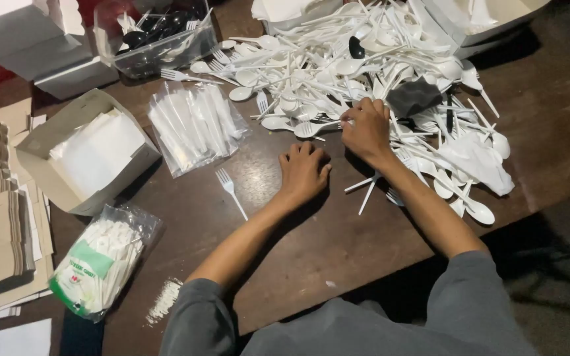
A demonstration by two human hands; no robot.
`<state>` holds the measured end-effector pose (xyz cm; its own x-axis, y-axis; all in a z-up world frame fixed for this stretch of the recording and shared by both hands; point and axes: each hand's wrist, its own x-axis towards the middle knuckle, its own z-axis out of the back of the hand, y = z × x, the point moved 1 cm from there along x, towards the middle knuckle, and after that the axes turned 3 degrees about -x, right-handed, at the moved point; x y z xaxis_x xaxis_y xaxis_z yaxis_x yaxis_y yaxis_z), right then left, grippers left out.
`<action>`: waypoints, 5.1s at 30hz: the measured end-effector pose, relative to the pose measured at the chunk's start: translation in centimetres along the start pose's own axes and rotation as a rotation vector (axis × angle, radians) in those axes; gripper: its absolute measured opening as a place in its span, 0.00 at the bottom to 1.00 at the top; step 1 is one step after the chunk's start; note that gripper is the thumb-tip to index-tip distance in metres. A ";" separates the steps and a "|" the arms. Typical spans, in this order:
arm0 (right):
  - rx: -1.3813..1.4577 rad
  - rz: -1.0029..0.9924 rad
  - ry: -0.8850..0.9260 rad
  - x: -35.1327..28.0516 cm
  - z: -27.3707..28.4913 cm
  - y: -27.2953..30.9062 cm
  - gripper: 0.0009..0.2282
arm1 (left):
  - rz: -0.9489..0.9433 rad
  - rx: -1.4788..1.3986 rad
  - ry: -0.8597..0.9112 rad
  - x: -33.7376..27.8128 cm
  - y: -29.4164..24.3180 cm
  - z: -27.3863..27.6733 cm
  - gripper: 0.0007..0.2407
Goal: The person is assembling individual sets of plastic cutlery by placing a fork and spoon on a napkin and then sliding them into a plastic sleeve.
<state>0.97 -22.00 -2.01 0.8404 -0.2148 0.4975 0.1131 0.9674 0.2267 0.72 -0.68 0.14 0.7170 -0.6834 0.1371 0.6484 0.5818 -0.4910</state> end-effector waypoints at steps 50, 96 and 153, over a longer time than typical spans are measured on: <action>0.384 0.082 0.273 -11.2 0.6 23.9 0.12 | 0.461 -0.203 -0.209 -11.7 14.7 11.3 0.08; -0.058 0.685 0.448 16.2 -14.2 47.3 0.18 | 0.747 0.039 -0.635 -21.0 25.3 19.4 0.06; -0.240 0.680 0.434 13.1 -10.6 47.2 0.27 | 0.730 0.035 -0.512 -21.6 22.7 19.1 0.08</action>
<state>22.96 22.29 6.37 0.8898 0.4484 0.0845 -0.4232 0.8802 -0.2147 4.81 35.66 2.46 0.9752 0.1390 0.1723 -0.0134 0.8140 -0.5807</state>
